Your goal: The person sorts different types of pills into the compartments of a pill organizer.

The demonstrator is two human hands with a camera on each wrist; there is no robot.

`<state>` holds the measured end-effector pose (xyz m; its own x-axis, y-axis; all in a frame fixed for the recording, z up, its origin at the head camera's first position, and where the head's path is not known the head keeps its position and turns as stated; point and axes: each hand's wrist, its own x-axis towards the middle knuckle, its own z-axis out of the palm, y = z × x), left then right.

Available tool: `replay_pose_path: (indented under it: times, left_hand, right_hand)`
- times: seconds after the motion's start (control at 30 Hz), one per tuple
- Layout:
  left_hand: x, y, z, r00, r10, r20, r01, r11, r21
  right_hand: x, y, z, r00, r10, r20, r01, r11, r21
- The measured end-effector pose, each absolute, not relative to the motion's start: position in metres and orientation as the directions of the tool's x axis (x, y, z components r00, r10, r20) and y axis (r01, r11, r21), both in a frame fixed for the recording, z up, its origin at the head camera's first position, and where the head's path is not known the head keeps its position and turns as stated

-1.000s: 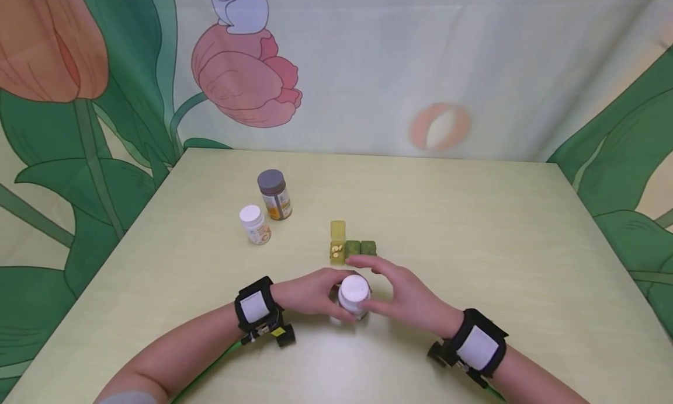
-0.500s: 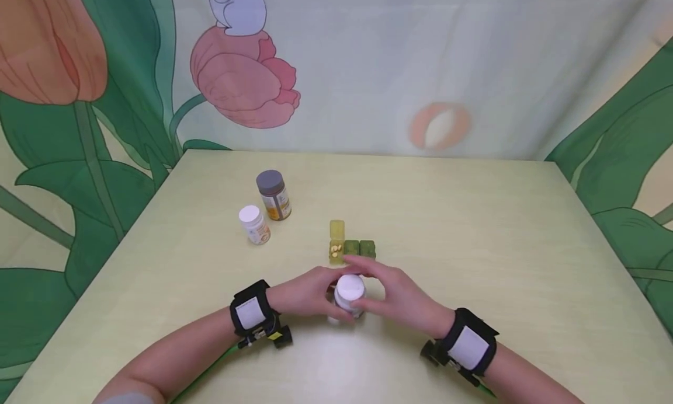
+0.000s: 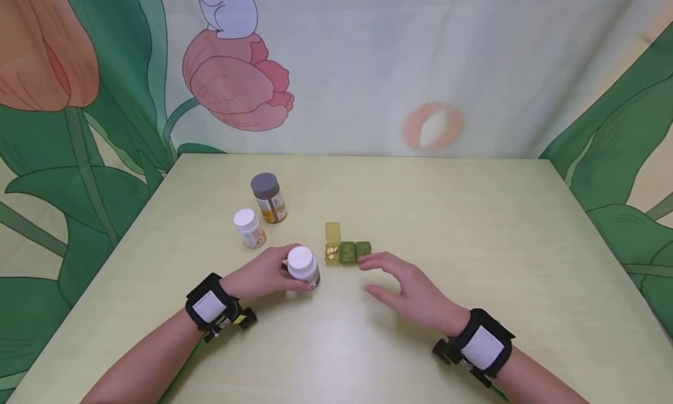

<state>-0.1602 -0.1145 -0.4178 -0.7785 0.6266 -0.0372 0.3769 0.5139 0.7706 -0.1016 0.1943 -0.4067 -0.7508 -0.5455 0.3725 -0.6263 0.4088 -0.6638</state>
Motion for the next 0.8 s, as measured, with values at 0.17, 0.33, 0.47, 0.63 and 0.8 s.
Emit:
replay_pose_path:
  times: [0.17,0.33,0.47,0.63,0.8]
  left_hand:
    - [-0.177,-0.128,-0.417,-0.877,0.481,-0.004,0.304,0.561,0.770]
    - [-0.191,-0.133,-0.418,-0.925,0.380,0.013,0.253,0.589,0.767]
    - [-0.202,-0.136,-0.417,-0.945,0.326,0.032,0.238,0.614,0.752]
    - [-0.214,-0.142,-0.416,-0.954,0.295,0.052,0.236,0.634,0.737]
    - [-0.220,-0.144,-0.415,-0.953,0.295,0.070,0.252,0.644,0.723]
  right_hand:
    - [-0.104,0.196,-0.406,-0.758,-0.540,0.366,-0.623,0.430,-0.653]
    - [-0.110,0.198,-0.406,-0.770,-0.532,0.354,-0.616,0.470,-0.633]
    - [-0.120,0.200,-0.408,-0.793,-0.526,0.308,-0.588,0.526,-0.615]
    - [-0.135,0.201,-0.411,-0.808,-0.544,0.226,-0.567,0.612,-0.552]
    - [-0.146,0.199,-0.411,-0.813,-0.552,0.186,-0.565,0.670,-0.481]
